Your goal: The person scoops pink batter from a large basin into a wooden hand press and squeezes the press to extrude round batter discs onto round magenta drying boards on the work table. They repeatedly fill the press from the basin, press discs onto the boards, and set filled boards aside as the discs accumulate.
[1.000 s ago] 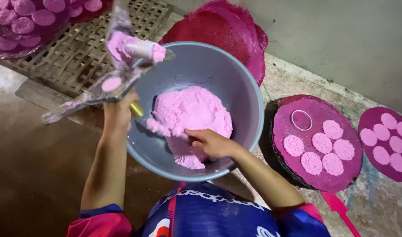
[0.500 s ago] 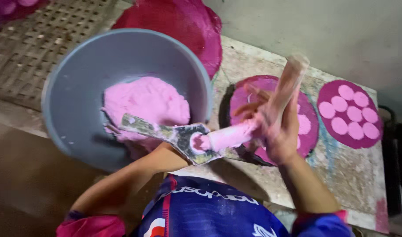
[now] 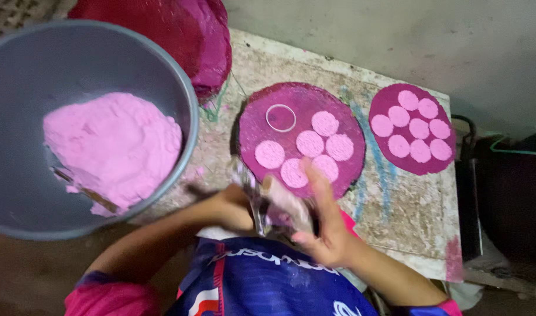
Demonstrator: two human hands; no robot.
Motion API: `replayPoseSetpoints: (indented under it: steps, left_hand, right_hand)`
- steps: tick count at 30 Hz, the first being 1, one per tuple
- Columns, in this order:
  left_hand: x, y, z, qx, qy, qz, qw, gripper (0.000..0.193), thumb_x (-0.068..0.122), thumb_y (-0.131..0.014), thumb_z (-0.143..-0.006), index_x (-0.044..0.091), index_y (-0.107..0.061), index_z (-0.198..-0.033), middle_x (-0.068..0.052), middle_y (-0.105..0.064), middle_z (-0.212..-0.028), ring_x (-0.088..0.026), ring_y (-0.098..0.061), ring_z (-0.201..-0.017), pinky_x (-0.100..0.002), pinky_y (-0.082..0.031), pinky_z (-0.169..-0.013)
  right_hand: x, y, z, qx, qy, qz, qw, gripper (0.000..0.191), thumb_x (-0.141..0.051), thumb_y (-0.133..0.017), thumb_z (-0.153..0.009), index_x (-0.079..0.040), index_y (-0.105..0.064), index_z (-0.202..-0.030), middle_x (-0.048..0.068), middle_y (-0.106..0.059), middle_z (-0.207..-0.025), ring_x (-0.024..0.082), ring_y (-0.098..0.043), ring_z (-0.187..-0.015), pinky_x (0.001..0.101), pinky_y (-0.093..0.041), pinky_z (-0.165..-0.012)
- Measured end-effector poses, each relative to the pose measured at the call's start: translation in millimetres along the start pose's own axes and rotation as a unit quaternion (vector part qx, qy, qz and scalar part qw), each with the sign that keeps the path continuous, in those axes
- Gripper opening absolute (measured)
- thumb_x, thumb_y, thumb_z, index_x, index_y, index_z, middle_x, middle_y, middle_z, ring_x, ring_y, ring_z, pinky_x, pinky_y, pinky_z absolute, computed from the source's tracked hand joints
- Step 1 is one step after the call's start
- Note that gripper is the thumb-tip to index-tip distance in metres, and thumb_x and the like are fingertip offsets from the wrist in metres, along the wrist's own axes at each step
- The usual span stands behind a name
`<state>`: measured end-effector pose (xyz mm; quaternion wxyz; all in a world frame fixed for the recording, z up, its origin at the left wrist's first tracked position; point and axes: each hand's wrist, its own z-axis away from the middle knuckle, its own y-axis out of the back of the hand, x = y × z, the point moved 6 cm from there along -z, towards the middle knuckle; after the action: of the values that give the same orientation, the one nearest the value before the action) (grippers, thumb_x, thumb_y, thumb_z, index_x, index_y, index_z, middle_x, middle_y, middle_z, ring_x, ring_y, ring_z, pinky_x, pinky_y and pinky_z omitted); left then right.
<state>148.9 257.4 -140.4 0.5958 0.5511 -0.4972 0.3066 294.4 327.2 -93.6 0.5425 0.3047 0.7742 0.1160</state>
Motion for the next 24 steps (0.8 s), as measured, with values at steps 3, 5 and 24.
replayPoseSetpoints:
  steps: [3, 5, 24]
  left_hand:
    - [-7, -1, -21, -0.030, 0.063, 0.036, 0.997, 0.043, 0.034, -0.081, -0.081, 0.011, -0.072, -0.116, -0.006, -0.076, -0.109, -0.018, -0.072, -0.101, -0.036, -0.057, -0.090]
    - [-11, 2, -32, -0.033, 0.082, 0.024, 0.996, 0.047, 0.032, -0.084, -0.078, 0.010, -0.071, -0.119, -0.007, -0.076, -0.110, -0.019, -0.071, -0.102, -0.037, -0.056, -0.092]
    - [-180, 45, -12, 0.494, 0.094, 0.184, 0.845, 0.037, 0.008, -0.060, -0.105, -0.002, -0.056, -0.141, -0.016, -0.067, -0.133, -0.024, -0.064, -0.120, -0.037, -0.049, -0.106]
  right_hand:
    - [44, 32, 39, -0.145, -0.216, -0.229, 0.938, 0.119, -0.062, -0.075, -0.085, -0.011, -0.004, -0.166, 0.019, -0.039, -0.162, 0.029, -0.041, -0.148, 0.0449, -0.028, -0.122]
    - [69, 25, 64, -0.233, -0.262, -0.305, 0.886, 0.115, -0.070, -0.072, -0.083, 0.001, -0.028, -0.162, 0.012, -0.028, -0.171, 0.020, -0.027, -0.159, 0.0393, -0.019, -0.129]
    - [110, 23, 163, 0.285, -0.310, -0.303, 0.855, 0.118, -0.059, -0.083, -0.075, 0.004, -0.024, -0.156, 0.014, -0.047, -0.150, 0.026, -0.047, -0.140, 0.0433, -0.036, -0.117]
